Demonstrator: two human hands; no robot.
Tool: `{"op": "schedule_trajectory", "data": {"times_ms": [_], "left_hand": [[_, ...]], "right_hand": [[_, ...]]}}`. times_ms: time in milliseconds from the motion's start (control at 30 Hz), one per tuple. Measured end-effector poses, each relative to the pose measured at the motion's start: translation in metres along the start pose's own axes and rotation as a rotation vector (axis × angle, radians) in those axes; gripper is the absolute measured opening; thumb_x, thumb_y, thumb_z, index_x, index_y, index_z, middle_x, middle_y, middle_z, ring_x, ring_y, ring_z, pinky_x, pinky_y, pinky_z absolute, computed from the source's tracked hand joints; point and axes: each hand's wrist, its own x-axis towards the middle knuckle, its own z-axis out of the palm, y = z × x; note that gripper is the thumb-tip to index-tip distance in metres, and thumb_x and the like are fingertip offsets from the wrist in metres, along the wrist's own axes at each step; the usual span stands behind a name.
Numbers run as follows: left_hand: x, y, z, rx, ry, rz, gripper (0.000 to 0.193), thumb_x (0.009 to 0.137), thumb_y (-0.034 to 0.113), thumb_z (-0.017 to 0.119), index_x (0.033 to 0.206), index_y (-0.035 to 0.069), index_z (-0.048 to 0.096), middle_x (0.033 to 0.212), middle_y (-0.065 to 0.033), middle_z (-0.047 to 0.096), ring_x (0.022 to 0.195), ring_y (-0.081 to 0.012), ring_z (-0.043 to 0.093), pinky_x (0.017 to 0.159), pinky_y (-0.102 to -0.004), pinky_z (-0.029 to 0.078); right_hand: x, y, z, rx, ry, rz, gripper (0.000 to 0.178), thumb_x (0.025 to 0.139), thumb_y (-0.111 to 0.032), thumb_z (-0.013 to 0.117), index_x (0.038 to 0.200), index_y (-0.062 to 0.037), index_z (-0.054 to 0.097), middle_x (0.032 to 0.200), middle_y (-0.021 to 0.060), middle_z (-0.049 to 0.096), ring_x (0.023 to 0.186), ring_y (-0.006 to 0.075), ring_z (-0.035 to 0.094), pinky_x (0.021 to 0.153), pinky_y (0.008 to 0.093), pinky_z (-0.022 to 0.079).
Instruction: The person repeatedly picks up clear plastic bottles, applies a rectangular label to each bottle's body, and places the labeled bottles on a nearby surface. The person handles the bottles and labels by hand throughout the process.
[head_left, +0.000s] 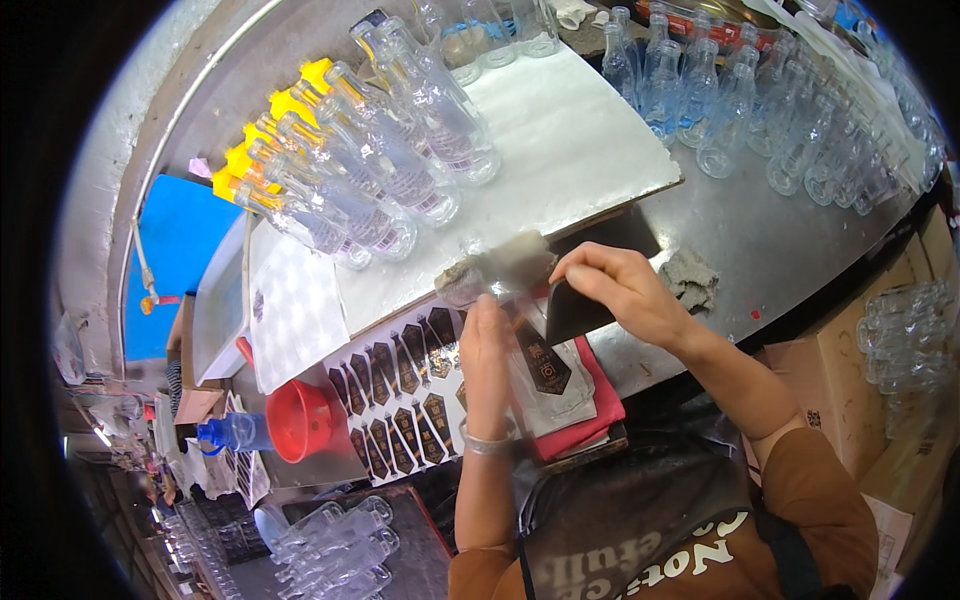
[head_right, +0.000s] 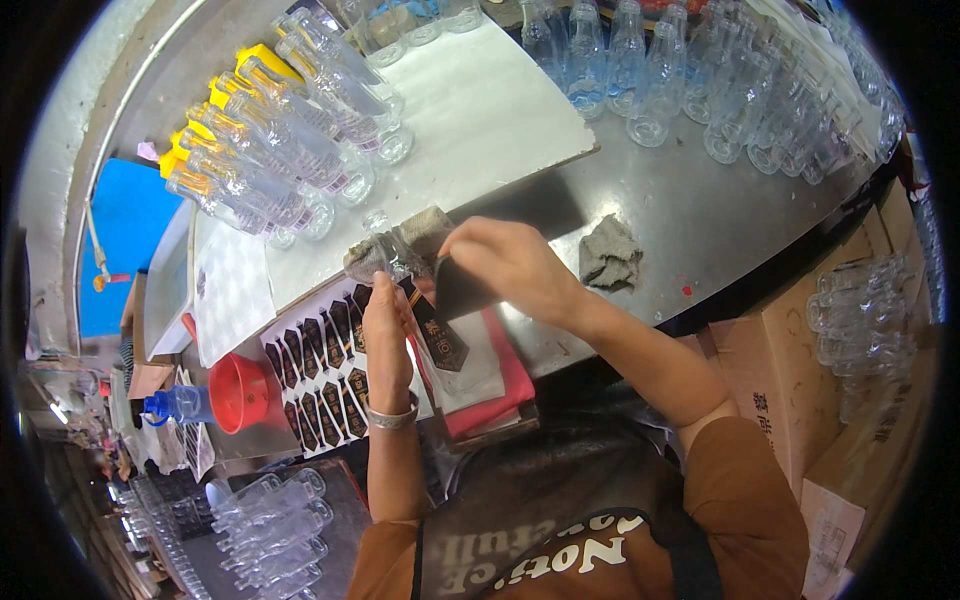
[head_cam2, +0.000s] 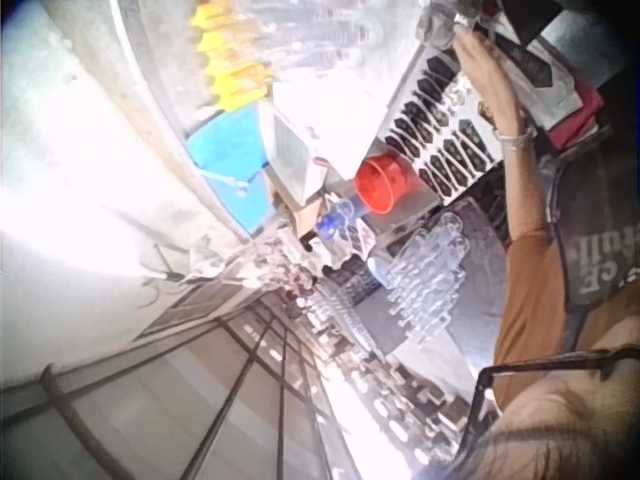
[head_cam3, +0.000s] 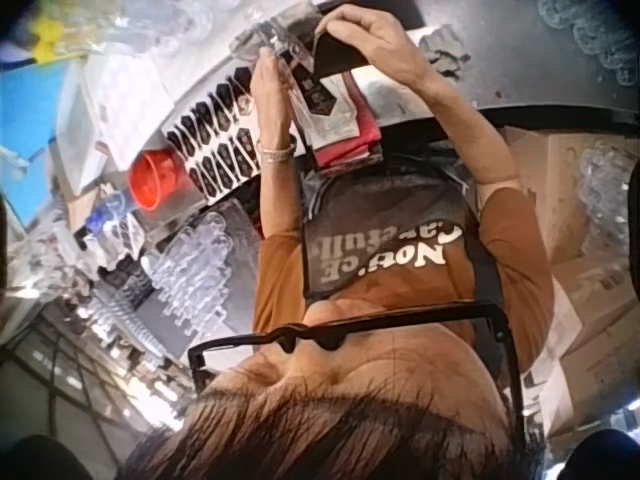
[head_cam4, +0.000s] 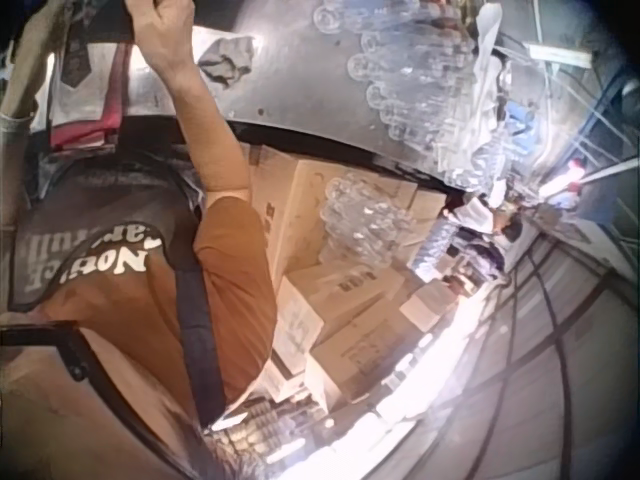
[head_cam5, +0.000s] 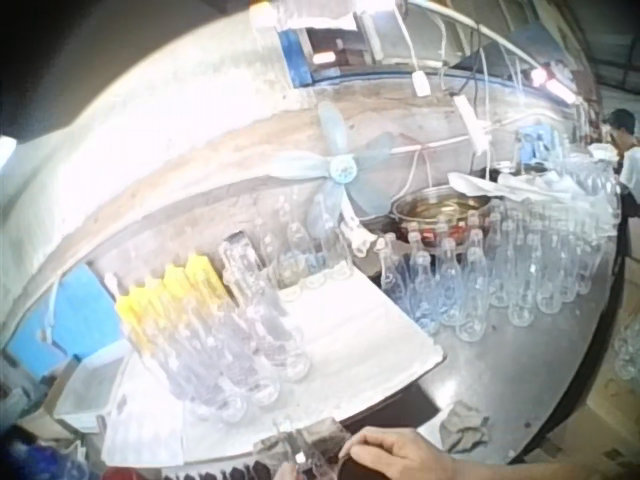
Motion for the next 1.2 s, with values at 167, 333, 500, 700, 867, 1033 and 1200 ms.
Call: {"op": "schedule_trajectory", "data": {"times_ms": [167, 333, 500, 700, 867, 1033, 1200], "left_hand": [[-0.003, 0.006, 0.027, -0.101, 0.037, 0.087, 0.047, 0.108, 0.042, 0.041, 0.112, 0.0, 0.06, 0.094, -0.0095, 0.069, 0.079, -0.014, 0.065, 0.072, -0.0266, 0.053], [-0.005, 0.006, 0.028, -0.168, 0.02, 0.138, 0.041, 0.11, 0.033, 0.04, 0.113, -0.003, 0.058, 0.097, -0.0114, 0.066, 0.084, -0.0177, 0.064, 0.081, -0.0318, 0.053], [-0.005, 0.002, 0.027, -0.113, 0.004, 0.149, 0.044, 0.11, 0.036, 0.038, 0.111, -0.003, 0.06, 0.093, -0.01, 0.064, 0.084, -0.0176, 0.062, 0.081, -0.0325, 0.052], [-0.005, 0.008, 0.03, -0.291, -0.023, 0.029, 0.05, 0.111, 0.039, 0.034, 0.11, -0.003, 0.061, 0.094, -0.0094, 0.062, 0.087, -0.0182, 0.059, 0.086, -0.0358, 0.05], [-0.003, 0.004, 0.032, -0.27, -0.008, 0.078, 0.052, 0.11, 0.04, 0.033, 0.111, -0.003, 0.061, 0.097, -0.0097, 0.062, 0.09, -0.0184, 0.059, 0.088, -0.0371, 0.05], [-0.004, 0.002, 0.03, -0.258, -0.017, 0.077, 0.052, 0.11, 0.04, 0.033, 0.11, -0.003, 0.062, 0.096, -0.0101, 0.063, 0.09, -0.0187, 0.06, 0.087, -0.0363, 0.05], [-0.003, 0.001, 0.03, -0.321, -0.035, 0.023, 0.053, 0.11, 0.041, 0.033, 0.106, -0.002, 0.062, 0.094, -0.0094, 0.063, 0.087, -0.0185, 0.06, 0.082, -0.0349, 0.049]], "right_hand": [[0.023, 0.017, 0.017, -0.138, -0.092, 0.185, 0.042, 0.101, -0.035, 0.056, 0.092, 0.0035, 0.071, 0.08, 0.0074, 0.07, 0.075, 0.0117, 0.061, 0.072, 0.0292, 0.049], [0.04, 0.011, 0.024, -0.405, -0.253, 0.181, 0.059, 0.097, -0.05, 0.052, 0.08, 0.0037, 0.071, 0.072, 0.0132, 0.069, 0.071, 0.0226, 0.067, 0.072, 0.0342, 0.052], [0.041, 0.011, 0.026, -0.42, -0.235, 0.192, 0.06, 0.095, -0.053, 0.052, 0.075, -0.0007, 0.073, 0.073, 0.0138, 0.071, 0.072, 0.0286, 0.069, 0.073, 0.0371, 0.052], [0.044, 0.021, 0.024, -0.331, -0.253, 0.257, 0.067, 0.095, -0.063, 0.048, 0.077, -0.0062, 0.078, 0.078, 0.0128, 0.074, 0.077, 0.0316, 0.07, 0.077, 0.0378, 0.053], [0.047, 0.012, 0.024, -0.428, -0.284, 0.26, 0.07, 0.095, -0.066, 0.047, 0.076, -0.0061, 0.079, 0.08, 0.0122, 0.075, 0.082, 0.0303, 0.071, 0.081, 0.0357, 0.053], [0.046, 0.015, 0.021, -0.309, -0.3, 0.274, 0.067, 0.094, -0.064, 0.051, 0.081, -0.0045, 0.078, 0.084, 0.012, 0.075, 0.083, 0.0258, 0.071, 0.079, 0.0354, 0.052], [0.039, 0.02, 0.019, -0.291, -0.304, 0.229, 0.061, 0.096, -0.058, 0.055, 0.088, -0.0023, 0.078, 0.086, 0.0113, 0.075, 0.083, 0.0217, 0.069, 0.08, 0.033, 0.051]]}}
